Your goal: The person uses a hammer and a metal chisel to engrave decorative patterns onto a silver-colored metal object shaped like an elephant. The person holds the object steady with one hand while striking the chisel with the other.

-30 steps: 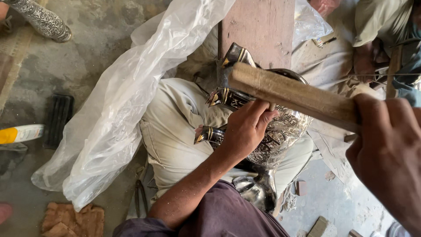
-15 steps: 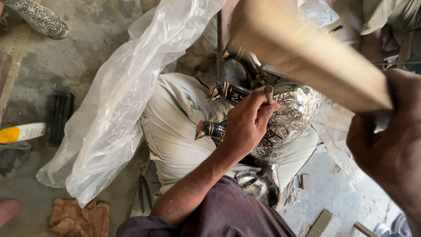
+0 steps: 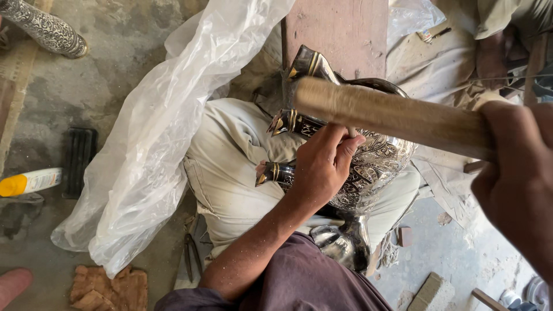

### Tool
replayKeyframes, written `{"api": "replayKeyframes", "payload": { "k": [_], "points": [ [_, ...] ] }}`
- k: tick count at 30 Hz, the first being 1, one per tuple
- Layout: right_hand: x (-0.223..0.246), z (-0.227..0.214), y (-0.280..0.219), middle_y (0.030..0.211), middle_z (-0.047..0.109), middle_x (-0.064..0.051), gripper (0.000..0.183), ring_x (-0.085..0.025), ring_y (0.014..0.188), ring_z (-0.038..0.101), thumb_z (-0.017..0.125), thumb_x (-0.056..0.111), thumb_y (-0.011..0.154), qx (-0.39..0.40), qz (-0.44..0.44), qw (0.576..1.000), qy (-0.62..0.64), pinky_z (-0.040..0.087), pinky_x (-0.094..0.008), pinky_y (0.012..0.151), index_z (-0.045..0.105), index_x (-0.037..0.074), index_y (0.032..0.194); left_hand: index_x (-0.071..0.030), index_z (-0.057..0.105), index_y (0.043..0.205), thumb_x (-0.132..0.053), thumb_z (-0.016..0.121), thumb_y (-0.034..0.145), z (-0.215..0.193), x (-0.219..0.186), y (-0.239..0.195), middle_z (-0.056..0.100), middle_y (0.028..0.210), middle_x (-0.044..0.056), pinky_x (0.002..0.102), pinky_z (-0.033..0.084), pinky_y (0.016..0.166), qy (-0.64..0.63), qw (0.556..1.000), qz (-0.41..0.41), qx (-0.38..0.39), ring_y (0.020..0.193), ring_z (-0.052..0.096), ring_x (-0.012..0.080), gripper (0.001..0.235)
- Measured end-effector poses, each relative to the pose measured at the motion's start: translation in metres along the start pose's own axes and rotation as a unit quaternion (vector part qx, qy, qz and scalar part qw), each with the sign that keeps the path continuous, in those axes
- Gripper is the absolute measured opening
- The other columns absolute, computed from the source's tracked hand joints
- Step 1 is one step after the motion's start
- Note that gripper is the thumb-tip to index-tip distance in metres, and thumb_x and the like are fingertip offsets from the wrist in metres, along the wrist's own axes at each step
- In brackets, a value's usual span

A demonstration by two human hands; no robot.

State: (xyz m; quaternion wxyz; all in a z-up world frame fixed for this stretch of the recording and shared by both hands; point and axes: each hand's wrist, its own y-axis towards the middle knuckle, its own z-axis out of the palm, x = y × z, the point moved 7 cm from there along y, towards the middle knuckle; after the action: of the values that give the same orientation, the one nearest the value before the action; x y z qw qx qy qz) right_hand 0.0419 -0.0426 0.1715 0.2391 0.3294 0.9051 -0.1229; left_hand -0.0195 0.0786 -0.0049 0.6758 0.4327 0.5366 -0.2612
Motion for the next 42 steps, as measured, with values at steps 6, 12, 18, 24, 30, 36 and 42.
{"api": "replayKeyframes", "payload": {
  "k": [6, 12, 18, 24, 30, 36, 42],
  "points": [
    [-0.006, 0.006, -0.001, 0.096, 0.064, -0.027, 0.047, -0.035, 0.077, 0.069, 0.06, -0.016, 0.083, -0.021, 0.06, 0.981, 0.182, 0.058, -0.04, 0.067, 0.051, -0.01, 0.129, -0.005, 0.06, 0.109, -0.013, 0.065, 0.106, -0.001, -0.003, -0.002, 0.069, 0.093, 0.004, 0.029, 0.056, 0.064, -0.014, 1.0, 0.024, -0.005, 0.078, 0.069, 0.014, 0.01],
    [0.002, -0.014, -0.002, 0.105, 0.062, -0.028, 0.052, -0.036, 0.087, 0.066, 0.067, -0.011, 0.087, -0.108, -0.002, 0.978, 0.177, 0.056, -0.043, 0.077, 0.048, -0.01, 0.136, -0.004, 0.056, 0.116, -0.014, 0.064, 0.106, -0.001, 0.001, 0.001, 0.067, 0.093, 0.005, 0.027, 0.06, 0.065, -0.024, 1.0, -0.003, -0.01, 0.085, 0.074, 0.0145, 0.016],
    [-0.003, 0.006, 0.007, 0.097, 0.063, -0.018, 0.042, -0.028, 0.078, 0.064, 0.072, -0.007, 0.092, 0.014, 0.027, 0.997, 0.077, 0.056, -0.036, 0.07, 0.058, -0.003, 0.131, -0.005, 0.056, 0.114, -0.015, 0.063, 0.108, 0.001, 0.004, -0.001, 0.067, 0.093, 0.004, 0.024, 0.064, 0.067, -0.057, 0.998, -0.015, 0.003, 0.091, 0.077, 0.0148, 0.014],
    [0.009, -0.006, 0.015, 0.092, 0.064, -0.017, 0.046, -0.031, 0.081, 0.069, 0.069, -0.013, 0.069, -0.019, 0.015, 0.998, 0.062, 0.058, -0.038, 0.071, 0.061, -0.002, 0.112, -0.005, 0.058, 0.112, -0.015, 0.064, 0.107, 0.0, 0.0, -0.002, 0.069, 0.095, 0.004, 0.026, 0.062, 0.066, -0.034, 0.999, 0.017, -0.012, 0.088, 0.076, 0.0148, 0.012],
    [0.015, -0.024, 0.023, 0.1, 0.062, -0.027, 0.048, -0.034, 0.087, 0.067, 0.065, -0.016, 0.085, -0.078, 0.002, 0.968, 0.237, 0.055, -0.042, 0.076, 0.051, -0.014, 0.13, -0.004, 0.057, 0.113, -0.014, 0.064, 0.107, 0.001, 0.005, -0.003, 0.067, 0.092, 0.004, 0.026, 0.06, 0.063, -0.031, 0.999, -0.012, -0.013, 0.085, 0.074, 0.0146, 0.014],
    [0.015, -0.019, 0.025, 0.093, 0.064, -0.022, 0.041, -0.03, 0.08, 0.065, 0.068, -0.012, 0.089, -0.026, -0.002, 0.991, 0.133, 0.055, -0.042, 0.073, 0.057, -0.006, 0.128, -0.005, 0.056, 0.111, -0.015, 0.065, 0.107, 0.0, 0.006, -0.004, 0.068, 0.094, 0.005, 0.026, 0.061, 0.066, -0.046, 0.999, -0.02, -0.009, 0.088, 0.076, 0.0147, 0.014],
    [0.013, -0.004, 0.027, 0.09, 0.063, -0.018, 0.035, -0.027, 0.073, 0.066, 0.068, -0.007, 0.087, 0.013, 0.008, 0.999, 0.038, 0.055, -0.037, 0.066, 0.06, 0.0, 0.121, -0.006, 0.058, 0.112, -0.015, 0.064, 0.107, 0.0, 0.004, -0.005, 0.069, 0.095, 0.004, 0.027, 0.062, 0.066, -0.029, 0.999, 0.012, -0.019, 0.086, 0.075, 0.0153, 0.012]
  ]
}}
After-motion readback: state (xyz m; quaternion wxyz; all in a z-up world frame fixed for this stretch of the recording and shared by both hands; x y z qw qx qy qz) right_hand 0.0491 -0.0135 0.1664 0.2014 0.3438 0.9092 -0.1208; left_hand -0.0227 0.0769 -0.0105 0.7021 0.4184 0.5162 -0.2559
